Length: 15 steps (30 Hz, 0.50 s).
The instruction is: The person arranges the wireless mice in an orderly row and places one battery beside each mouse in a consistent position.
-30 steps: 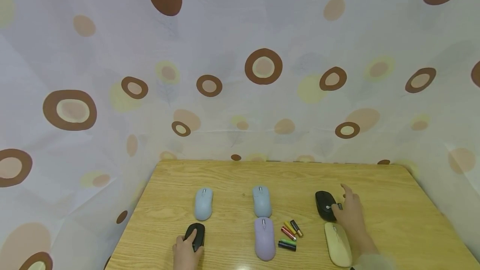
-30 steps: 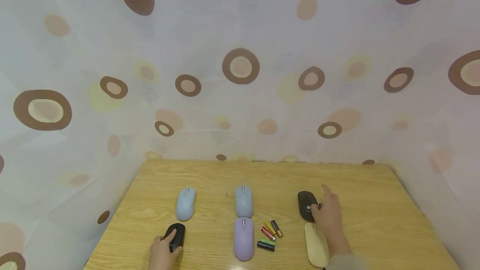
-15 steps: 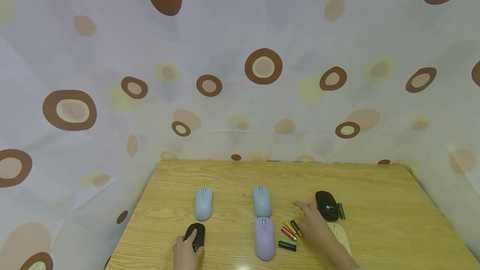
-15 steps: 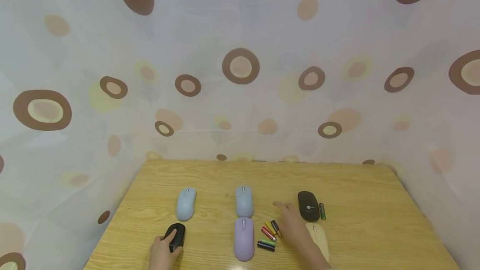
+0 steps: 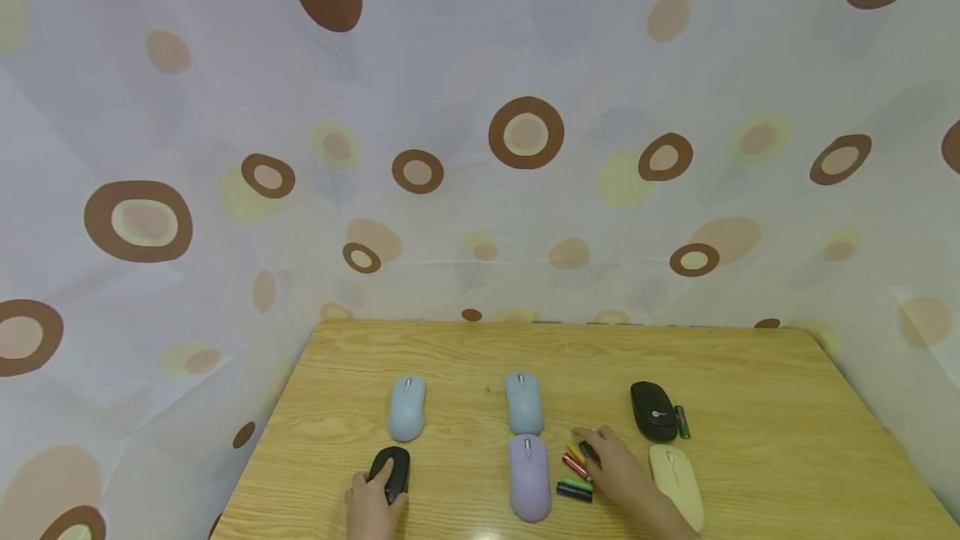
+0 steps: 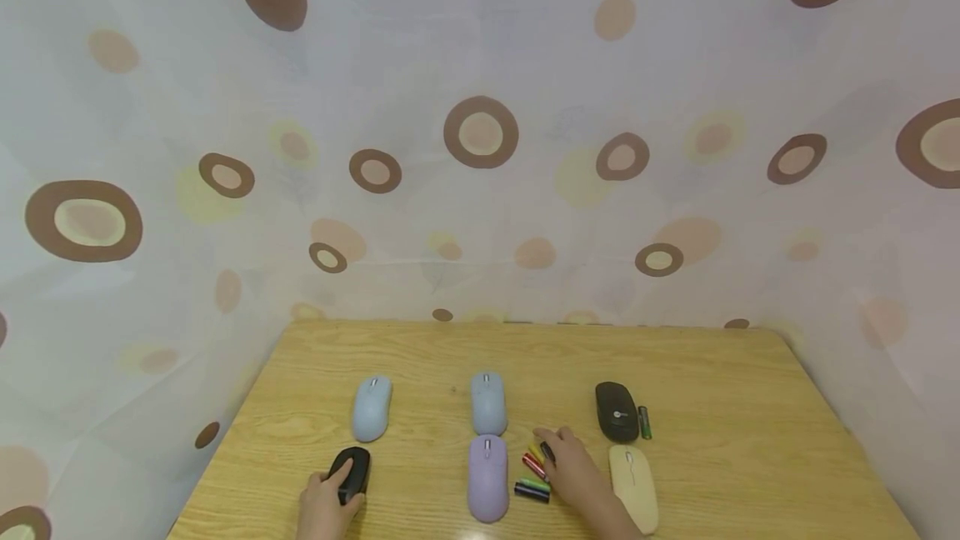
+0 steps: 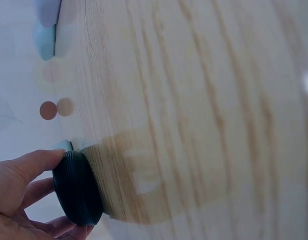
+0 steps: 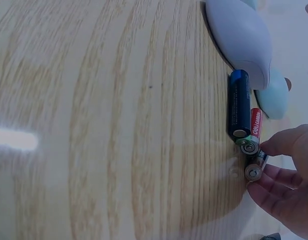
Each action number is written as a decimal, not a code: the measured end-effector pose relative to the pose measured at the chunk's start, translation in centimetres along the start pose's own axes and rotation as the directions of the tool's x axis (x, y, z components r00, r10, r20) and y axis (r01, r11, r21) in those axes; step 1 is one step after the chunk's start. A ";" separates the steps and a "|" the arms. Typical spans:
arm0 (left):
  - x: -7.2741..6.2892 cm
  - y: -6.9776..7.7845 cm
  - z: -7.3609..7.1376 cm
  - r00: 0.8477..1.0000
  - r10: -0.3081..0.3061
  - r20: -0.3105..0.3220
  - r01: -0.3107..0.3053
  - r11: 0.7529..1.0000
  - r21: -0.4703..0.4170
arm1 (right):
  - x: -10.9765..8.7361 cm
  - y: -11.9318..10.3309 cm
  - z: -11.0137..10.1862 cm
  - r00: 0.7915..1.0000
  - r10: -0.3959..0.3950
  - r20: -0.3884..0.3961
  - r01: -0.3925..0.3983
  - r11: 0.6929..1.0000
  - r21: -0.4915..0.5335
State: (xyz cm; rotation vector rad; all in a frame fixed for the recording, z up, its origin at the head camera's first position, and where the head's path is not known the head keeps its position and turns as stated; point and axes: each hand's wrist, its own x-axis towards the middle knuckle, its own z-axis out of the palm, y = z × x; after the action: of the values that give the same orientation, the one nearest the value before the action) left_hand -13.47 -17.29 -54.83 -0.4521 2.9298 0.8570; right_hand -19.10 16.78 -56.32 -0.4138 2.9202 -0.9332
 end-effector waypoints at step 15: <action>0.0 0.1 0.1 1.000 -0.021 -0.010 0.021 1.000 -0.007 | 0.3 0.3 0.3 1.000 -0.006 -0.015 0.006 1.000 -0.014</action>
State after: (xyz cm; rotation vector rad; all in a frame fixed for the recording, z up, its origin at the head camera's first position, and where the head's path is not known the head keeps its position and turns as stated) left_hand -13.49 -17.22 -54.85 -0.4881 2.9272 0.8647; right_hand -19.38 16.76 -56.73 -0.4178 2.9424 -0.9218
